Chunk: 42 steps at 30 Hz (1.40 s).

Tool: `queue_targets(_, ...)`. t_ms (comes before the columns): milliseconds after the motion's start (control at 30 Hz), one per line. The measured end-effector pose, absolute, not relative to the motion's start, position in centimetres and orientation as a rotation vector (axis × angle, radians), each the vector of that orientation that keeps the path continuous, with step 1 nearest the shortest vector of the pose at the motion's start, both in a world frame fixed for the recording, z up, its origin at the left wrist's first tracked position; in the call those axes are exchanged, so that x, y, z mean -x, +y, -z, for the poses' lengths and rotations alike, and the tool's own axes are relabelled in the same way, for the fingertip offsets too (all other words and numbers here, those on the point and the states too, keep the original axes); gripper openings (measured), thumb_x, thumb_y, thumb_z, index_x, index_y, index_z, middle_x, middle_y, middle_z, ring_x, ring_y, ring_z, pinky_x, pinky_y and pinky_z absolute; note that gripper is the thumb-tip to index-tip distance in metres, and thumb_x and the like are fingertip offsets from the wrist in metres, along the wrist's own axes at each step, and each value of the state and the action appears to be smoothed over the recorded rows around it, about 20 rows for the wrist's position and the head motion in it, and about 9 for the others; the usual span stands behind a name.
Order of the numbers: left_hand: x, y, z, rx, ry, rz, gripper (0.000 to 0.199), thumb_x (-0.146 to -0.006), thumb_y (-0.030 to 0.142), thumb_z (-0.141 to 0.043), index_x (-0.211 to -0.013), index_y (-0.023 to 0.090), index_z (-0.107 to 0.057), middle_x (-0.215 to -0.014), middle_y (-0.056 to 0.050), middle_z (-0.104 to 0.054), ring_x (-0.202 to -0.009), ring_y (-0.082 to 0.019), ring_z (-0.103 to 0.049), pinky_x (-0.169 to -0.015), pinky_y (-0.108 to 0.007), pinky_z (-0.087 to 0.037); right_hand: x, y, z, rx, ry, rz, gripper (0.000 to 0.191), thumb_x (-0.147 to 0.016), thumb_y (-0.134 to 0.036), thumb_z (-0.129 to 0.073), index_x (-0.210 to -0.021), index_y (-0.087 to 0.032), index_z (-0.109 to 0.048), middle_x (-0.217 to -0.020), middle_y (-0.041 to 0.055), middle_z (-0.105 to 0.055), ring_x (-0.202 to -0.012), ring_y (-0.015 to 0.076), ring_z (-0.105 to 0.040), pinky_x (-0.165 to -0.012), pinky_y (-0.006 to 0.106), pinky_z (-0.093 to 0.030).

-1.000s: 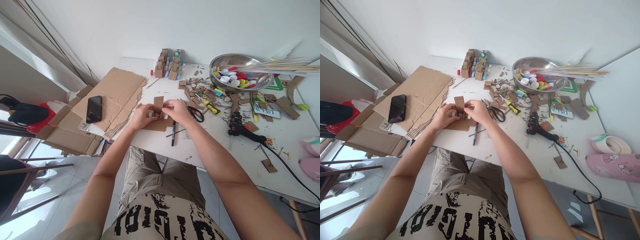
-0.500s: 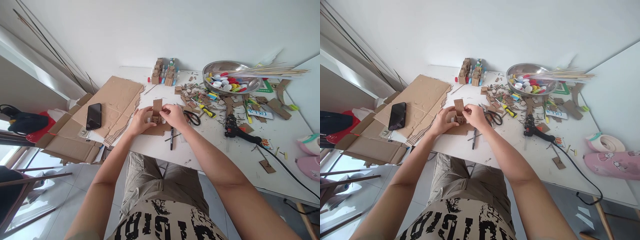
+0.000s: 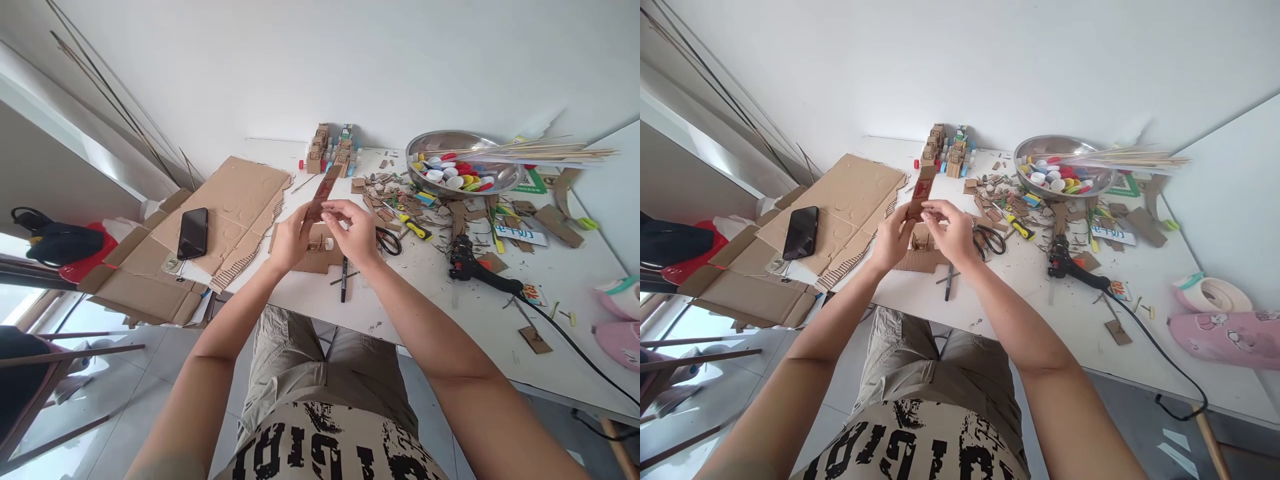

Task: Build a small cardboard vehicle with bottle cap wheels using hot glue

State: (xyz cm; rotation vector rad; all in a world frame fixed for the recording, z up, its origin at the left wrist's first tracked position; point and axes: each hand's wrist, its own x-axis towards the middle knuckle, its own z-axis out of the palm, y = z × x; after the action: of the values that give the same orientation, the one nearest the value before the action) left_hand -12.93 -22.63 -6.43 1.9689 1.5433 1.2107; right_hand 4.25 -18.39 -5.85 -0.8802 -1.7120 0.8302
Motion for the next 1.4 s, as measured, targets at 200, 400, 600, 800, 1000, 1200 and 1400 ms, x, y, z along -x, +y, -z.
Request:
queue_targets(200, 13.4, -22.1, 6.3, -1.740, 1.391, -1.216, 0.033, -0.102, 0.024, -0.056, -0.134, 0.024, -0.065, -0.115, -0.007, -0.088, -0.116, -0.026, -0.085, -0.110, -0.047, -0.066, -5.0, -16.4, 6.4, 0.948, -1.708, -0.937, 0.022, -0.094, -0.047, -0.076, -0.102, -0.027, -0.074, -0.100, 0.0051, -0.083, -0.091, 0.0229, -0.079, -0.083, 0.035, -0.065)
queue_targets(400, 15.3, -22.6, 6.6, -1.811, 1.442, -1.204, 0.045, -0.096, 0.035, -0.075, -0.138, 0.025, -0.061, -0.143, -0.014, -0.080, -0.139, -0.031, -0.075, -0.124, -0.054, -0.057, -5.9, -16.1, 6.3, 1.024, -1.813, -0.807, 0.015, -0.096, -0.037, -0.073, -0.088, -0.025, -0.076, -0.089, 0.0052, -0.081, -0.084, 0.0250, -0.077, -0.083, 0.038, -0.063)
queue_targets(600, 17.4, -23.8, 7.1, -1.799, 1.517, -1.011, 0.065, -0.082, 0.043, -0.090, -0.140, 0.024, -0.068, -0.149, -0.014, -0.078, -0.146, -0.034, -0.070, -0.128, -0.052, -0.052, -5.8, -15.9, 7.3, 1.070, -1.914, -0.840, 0.008, -0.090, -0.029, -0.075, -0.083, -0.024, -0.077, -0.083, 0.0045, -0.083, -0.080, 0.0256, -0.079, -0.083, 0.040, -0.066)
queue_targets(800, 16.6, -23.8, 7.7, -1.870, 1.615, -0.843, 0.066, -0.080, 0.036, -0.090, -0.143, 0.027, -0.071, -0.143, -0.010, -0.082, -0.142, -0.035, -0.071, -0.138, -0.060, -0.037, -5.5, -16.1, 7.5, 1.050, -1.942, -0.938, 0.011, -0.089, -0.026, -0.078, -0.078, -0.025, -0.077, -0.087, 0.0067, -0.086, -0.083, 0.0278, -0.083, -0.084, 0.041, -0.068)
queue_targets(1000, 15.9, -23.6, 7.6, -1.832, 1.635, -0.814, 0.065, -0.077, 0.030, -0.090, -0.140, 0.027, -0.074, -0.138, -0.010, -0.084, -0.141, -0.036, -0.073, -0.138, -0.060, -0.035, -5.9, -15.8, 7.3, 1.018, -1.963, -1.013, 0.010, -0.085, -0.024, -0.081, -0.075, -0.025, -0.078, -0.086, 0.0060, -0.087, -0.085, 0.0287, -0.085, -0.084, 0.040, -0.069)
queue_targets(1200, 15.8, -23.4, 8.1, -1.806, 1.613, -0.884, 0.053, -0.074, 0.027, -0.092, -0.125, 0.027, -0.080, -0.130, -0.009, -0.087, -0.133, -0.036, -0.076, -0.136, -0.061, -0.038, -5.9, -15.9, 7.2, 0.989, -1.994, -1.007, 0.008, -0.085, -0.024, -0.081, -0.077, -0.024, -0.081, -0.085, 0.0056, -0.087, -0.082, 0.0275, -0.084, -0.084, 0.040, -0.069)
queue_targets(1400, 15.7, -23.4, 7.8, -1.839, 1.633, -0.877, 0.049, -0.076, 0.024, -0.091, -0.124, 0.027, -0.081, -0.127, -0.008, -0.087, -0.131, -0.035, -0.076, -0.128, -0.056, -0.049, -5.8, -16.1, 6.8, 0.999, -2.025, -0.996, 0.010, -0.084, -0.019, -0.080, -0.075, -0.024, -0.080, -0.082, 0.0045, -0.086, -0.082, 0.0267, -0.084, -0.082, 0.037, -0.069)
